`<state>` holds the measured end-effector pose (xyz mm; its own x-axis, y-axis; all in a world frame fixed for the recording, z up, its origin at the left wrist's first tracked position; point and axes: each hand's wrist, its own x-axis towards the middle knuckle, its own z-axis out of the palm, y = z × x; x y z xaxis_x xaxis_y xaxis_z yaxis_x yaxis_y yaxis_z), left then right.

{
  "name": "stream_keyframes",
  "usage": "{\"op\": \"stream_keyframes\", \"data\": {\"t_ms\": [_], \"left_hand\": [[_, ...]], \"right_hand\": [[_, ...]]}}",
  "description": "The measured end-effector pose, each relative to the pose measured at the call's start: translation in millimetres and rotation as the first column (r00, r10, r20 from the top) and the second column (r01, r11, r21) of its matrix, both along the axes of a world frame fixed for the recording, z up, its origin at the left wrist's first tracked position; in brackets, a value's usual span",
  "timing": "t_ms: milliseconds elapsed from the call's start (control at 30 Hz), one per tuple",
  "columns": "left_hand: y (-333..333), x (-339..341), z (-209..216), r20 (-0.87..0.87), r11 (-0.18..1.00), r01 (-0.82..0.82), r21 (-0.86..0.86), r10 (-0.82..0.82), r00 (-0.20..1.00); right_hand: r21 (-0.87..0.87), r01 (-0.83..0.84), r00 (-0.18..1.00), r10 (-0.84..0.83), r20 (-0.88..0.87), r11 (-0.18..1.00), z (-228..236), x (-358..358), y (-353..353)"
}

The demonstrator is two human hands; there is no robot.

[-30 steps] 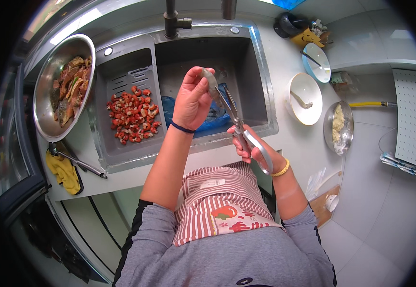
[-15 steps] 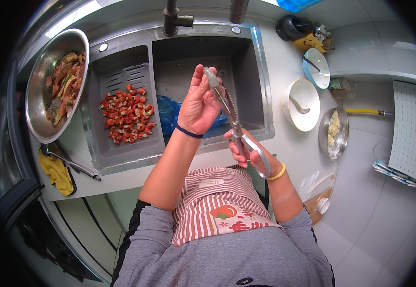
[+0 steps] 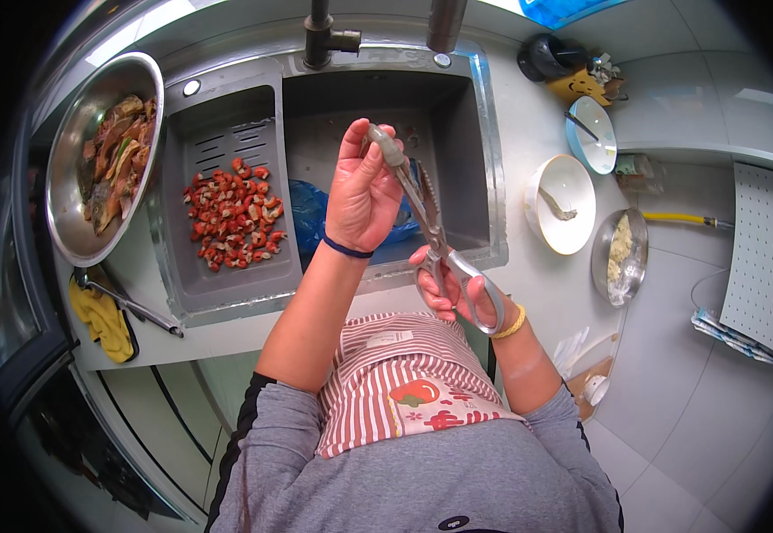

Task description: The person peels small red crabs over a bowl, discarding shells and placing meat into the bowl. Then the person rinses the bowl under running water and proceeds to clean and trim shrimp using scissors, removing heads and tails before rinsing them.

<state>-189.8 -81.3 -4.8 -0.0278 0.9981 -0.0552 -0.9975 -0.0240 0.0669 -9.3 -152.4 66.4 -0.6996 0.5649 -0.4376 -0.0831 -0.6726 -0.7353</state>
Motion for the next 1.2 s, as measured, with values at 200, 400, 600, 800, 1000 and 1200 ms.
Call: {"op": "stream_keyframes", "data": {"t_ms": [200, 400, 600, 800, 1000, 1200], "left_hand": [[-4.0, 1.0, 3.9, -0.004, 1.000, 0.009, -0.008, -0.009, 1.000], [-7.3, -1.9, 8.2, -0.029, 0.999, 0.044, -0.008, -0.044, 0.999], [-8.2, -2.1, 7.4, -0.054, 0.997, 0.077, -0.003, -0.077, 0.996], [-10.4, -6.6, 22.2, -0.154, 0.996, 0.082, -0.027, -0.085, 0.984], [-1.6, -2.8, 25.8, 0.309, 0.959, 0.256, -0.123, -0.208, 0.928], [-3.3, 8.4, 31.8, 0.011, 0.989, 0.025, -0.148, -0.023, 1.000]], "right_hand": [[0.032, 0.008, 0.997, -0.011, 0.080, 0.999, 4.4, -5.4, 3.0], [0.114, 0.006, 0.980, -0.029, 0.196, 0.994, 13.0, -5.9, 2.9], [0.037, 0.065, 0.969, -0.072, 0.237, 0.997, 17.1, -9.6, 1.8], [0.097, 0.082, 0.963, -0.104, 0.248, 0.992, 9.0, -3.6, -3.6], [0.104, 0.059, 0.922, -0.094, 0.376, 0.993, 8.8, -8.4, -7.0], [0.576, -0.207, 0.871, -0.119, 0.477, 0.791, 1.4, -7.2, -11.5]]}}
